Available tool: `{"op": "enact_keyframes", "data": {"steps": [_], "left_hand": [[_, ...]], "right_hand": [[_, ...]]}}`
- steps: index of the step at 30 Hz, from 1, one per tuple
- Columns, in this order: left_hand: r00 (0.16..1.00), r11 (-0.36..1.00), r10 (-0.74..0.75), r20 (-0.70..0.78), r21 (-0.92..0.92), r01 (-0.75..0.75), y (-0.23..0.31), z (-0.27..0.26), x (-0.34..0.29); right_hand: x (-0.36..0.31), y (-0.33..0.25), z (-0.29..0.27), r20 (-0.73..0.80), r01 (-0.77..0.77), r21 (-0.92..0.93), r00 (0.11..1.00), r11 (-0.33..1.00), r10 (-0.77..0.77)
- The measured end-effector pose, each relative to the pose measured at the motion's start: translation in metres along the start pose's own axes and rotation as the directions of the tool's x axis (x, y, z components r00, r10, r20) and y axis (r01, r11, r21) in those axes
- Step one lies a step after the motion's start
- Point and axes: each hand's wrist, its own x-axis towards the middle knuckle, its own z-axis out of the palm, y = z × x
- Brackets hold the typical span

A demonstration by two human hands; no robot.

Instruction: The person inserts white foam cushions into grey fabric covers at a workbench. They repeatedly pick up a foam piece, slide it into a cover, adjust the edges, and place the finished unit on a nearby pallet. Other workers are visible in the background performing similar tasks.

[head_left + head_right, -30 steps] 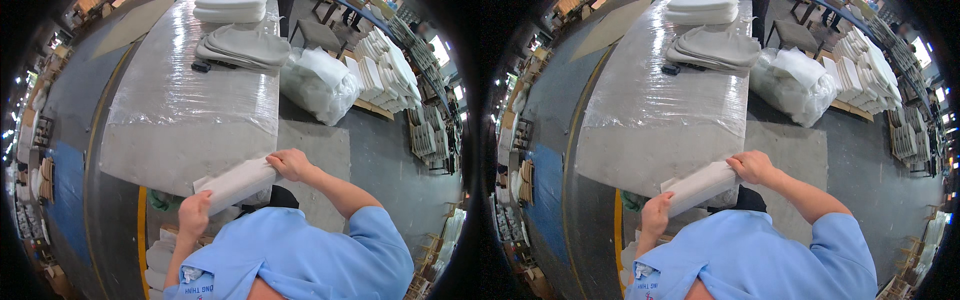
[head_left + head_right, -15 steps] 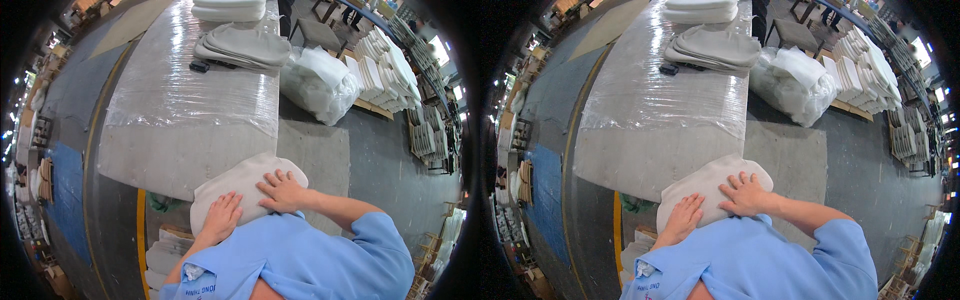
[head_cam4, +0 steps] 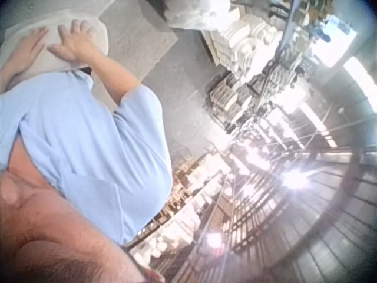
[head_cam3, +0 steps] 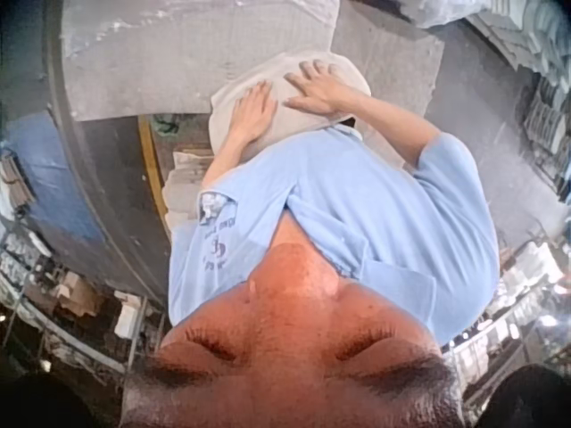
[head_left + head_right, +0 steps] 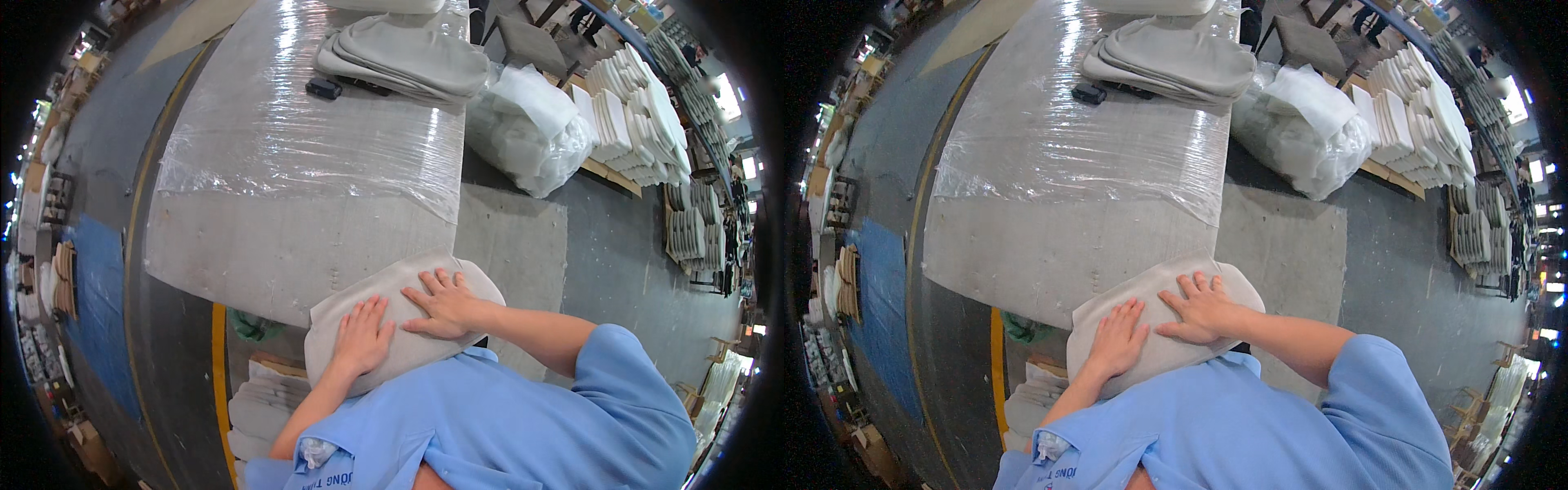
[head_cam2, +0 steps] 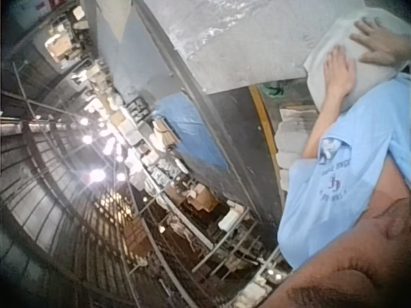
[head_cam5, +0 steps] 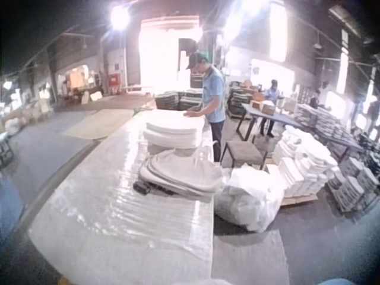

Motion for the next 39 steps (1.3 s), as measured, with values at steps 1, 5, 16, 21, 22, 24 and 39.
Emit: {"op": "enact_keyframes", "data": {"steps": [1, 5, 16, 21, 22, 24, 39], "left_hand": [[1.0, 1.0, -0.009, 0.012, -0.003, 0.009, 0.001, -0.001, 0.003], [1.0, 1.0, -0.006, -0.01, 0.001, 0.006, -0.003, 0.001, 0.014], [0.989, 0.977, 0.124, -0.085, -0.162, -0.137, -0.021, -0.021, 0.041], [0.948, 0.994, -0.068, -0.312, -0.097, 0.039, -0.102, -0.029, -0.051], [0.937, 0.917, -0.26, -0.234, -0.362, 0.165, -0.112, -0.025, -0.063], [0.887, 0.62, -0.457, -0.067, -0.739, 0.264, -0.118, -0.014, -0.078], [0.433, 0.392, 0.036, -0.901, -0.386, -0.835, 0.029, -0.025, -0.037]], "right_hand": [[0.003, 0.0, 0.0, -0.005, 0.002, -0.006, 1.0, 1.0, -0.002], [0.018, 0.004, 0.005, -0.065, 0.008, -0.04, 0.998, 0.999, -0.01], [0.058, 0.024, -0.016, -0.081, -0.058, 0.161, 0.994, 0.985, 0.072], [-0.023, 0.086, 0.0, -0.614, -0.03, 0.343, 0.749, 0.939, 0.248], [-0.045, 0.091, 0.004, -0.518, -0.138, 0.462, 0.76, 0.876, 0.393], [-0.064, 0.094, 0.019, -0.207, -0.167, 0.819, 0.806, 0.549, 0.555], [-0.069, -0.036, -0.071, -0.86, 0.903, 0.415, 0.43, -0.112, 0.276]]}}
